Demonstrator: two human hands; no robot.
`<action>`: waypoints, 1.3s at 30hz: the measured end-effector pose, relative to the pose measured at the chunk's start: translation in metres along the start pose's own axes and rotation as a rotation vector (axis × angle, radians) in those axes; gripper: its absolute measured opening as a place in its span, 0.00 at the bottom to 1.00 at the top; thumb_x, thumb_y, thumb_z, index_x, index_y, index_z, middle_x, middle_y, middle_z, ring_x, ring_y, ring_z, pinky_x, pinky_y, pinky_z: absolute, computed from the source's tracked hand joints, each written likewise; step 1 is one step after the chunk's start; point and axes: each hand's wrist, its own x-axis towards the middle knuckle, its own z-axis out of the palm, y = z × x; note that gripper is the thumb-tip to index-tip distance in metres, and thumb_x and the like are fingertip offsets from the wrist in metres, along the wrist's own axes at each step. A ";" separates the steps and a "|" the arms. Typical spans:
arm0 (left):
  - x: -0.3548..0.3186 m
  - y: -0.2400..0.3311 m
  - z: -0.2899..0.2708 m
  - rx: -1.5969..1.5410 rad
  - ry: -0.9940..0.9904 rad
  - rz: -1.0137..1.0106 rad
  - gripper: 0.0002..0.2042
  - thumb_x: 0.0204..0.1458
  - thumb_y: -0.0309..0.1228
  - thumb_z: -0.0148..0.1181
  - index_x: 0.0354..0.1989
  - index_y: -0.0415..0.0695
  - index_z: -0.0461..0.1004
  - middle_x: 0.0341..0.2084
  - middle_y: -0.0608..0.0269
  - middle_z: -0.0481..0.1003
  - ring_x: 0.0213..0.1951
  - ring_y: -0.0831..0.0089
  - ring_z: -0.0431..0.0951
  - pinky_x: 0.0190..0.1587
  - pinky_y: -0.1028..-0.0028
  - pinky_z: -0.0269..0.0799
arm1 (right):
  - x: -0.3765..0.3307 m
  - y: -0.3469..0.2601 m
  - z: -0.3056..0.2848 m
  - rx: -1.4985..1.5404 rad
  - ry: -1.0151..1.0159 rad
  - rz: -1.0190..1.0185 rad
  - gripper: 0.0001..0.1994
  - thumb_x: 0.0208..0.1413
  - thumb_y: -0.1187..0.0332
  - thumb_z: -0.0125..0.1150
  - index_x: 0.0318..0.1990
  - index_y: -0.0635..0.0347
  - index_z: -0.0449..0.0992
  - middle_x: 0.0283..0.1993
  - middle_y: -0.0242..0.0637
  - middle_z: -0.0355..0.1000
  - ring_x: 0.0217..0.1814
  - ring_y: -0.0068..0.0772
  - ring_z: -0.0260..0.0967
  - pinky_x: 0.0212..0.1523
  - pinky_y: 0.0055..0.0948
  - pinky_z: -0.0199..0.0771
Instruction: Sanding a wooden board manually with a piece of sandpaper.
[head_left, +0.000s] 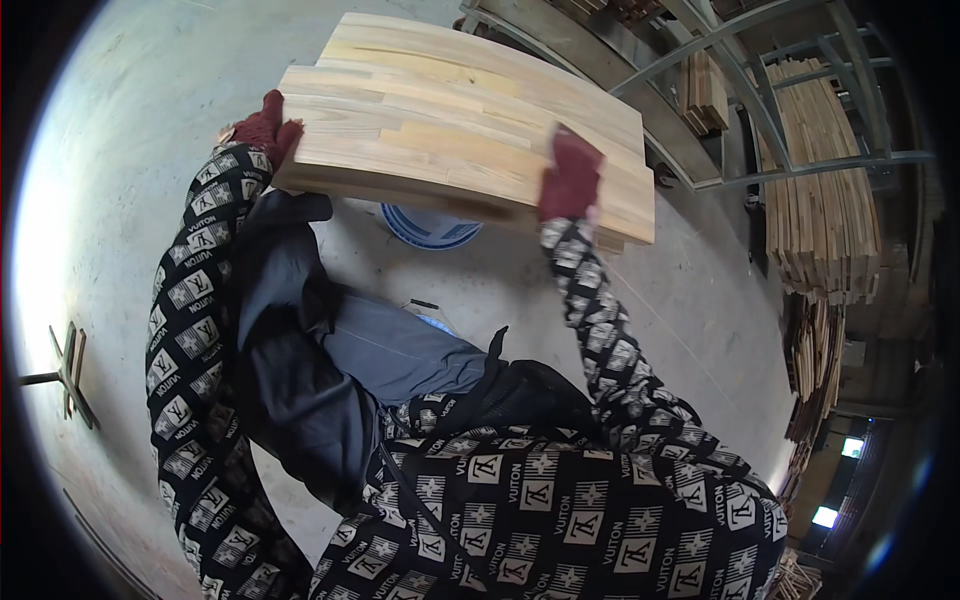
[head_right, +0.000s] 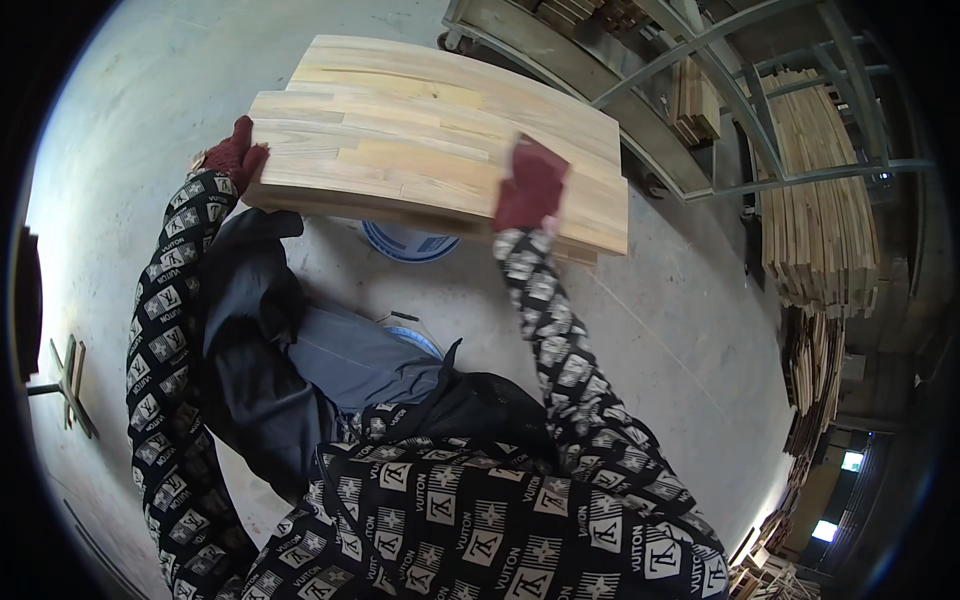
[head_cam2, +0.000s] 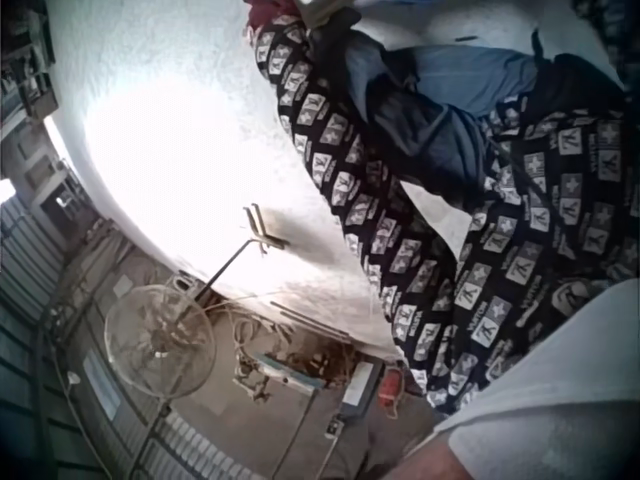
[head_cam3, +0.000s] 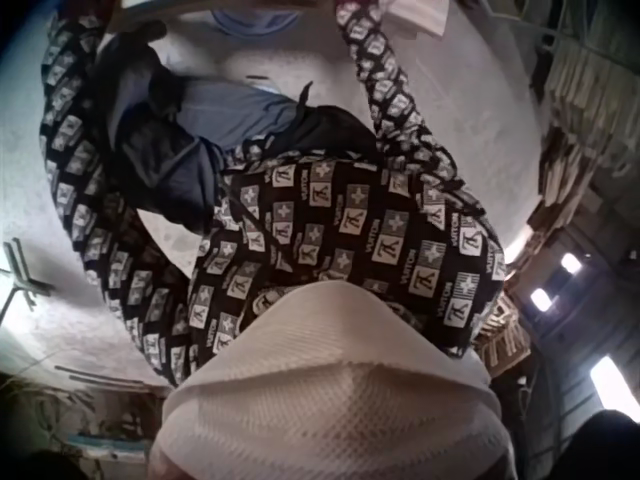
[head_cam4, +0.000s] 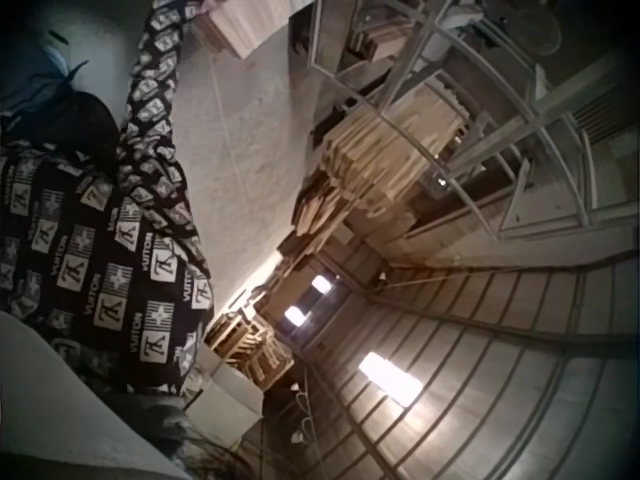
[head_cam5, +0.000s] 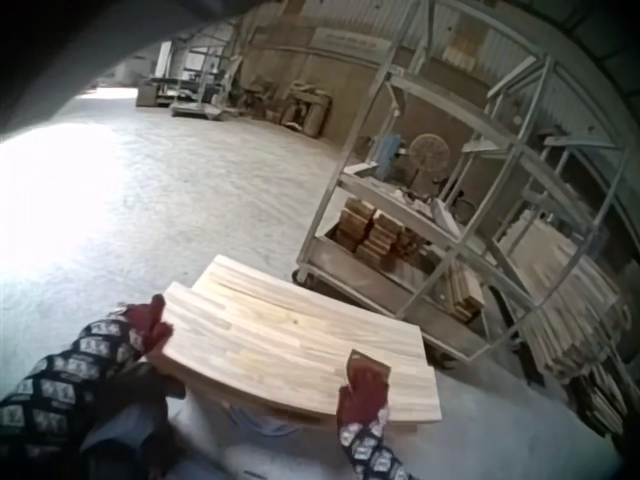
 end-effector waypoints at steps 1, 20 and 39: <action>0.000 0.001 -0.001 0.000 -0.019 -0.008 0.29 0.64 0.51 0.48 0.66 0.44 0.55 0.50 0.38 0.77 0.52 0.42 0.78 0.54 0.49 0.71 | -0.010 0.015 0.049 0.036 -0.064 0.003 0.30 0.58 0.58 0.58 0.68 0.56 0.64 0.71 0.46 0.60 0.74 0.47 0.57 0.74 0.49 0.54; -0.008 0.012 -0.013 -0.026 -0.087 -0.085 0.31 0.64 0.54 0.45 0.67 0.45 0.54 0.47 0.43 0.79 0.53 0.44 0.78 0.58 0.48 0.67 | 0.056 -0.024 0.034 -1.578 0.003 -0.019 0.22 0.56 0.61 0.60 0.57 0.59 0.76 0.59 0.47 0.73 0.64 0.54 0.67 0.66 0.48 0.64; -0.025 0.008 -0.013 0.028 -0.334 -0.172 0.31 0.66 0.55 0.37 0.73 0.53 0.57 0.64 0.53 0.70 0.66 0.55 0.69 0.68 0.57 0.62 | 0.057 0.014 0.154 -1.299 -0.430 -0.548 0.22 0.52 0.67 0.64 0.56 0.56 0.75 0.59 0.49 0.71 0.64 0.55 0.65 0.62 0.51 0.65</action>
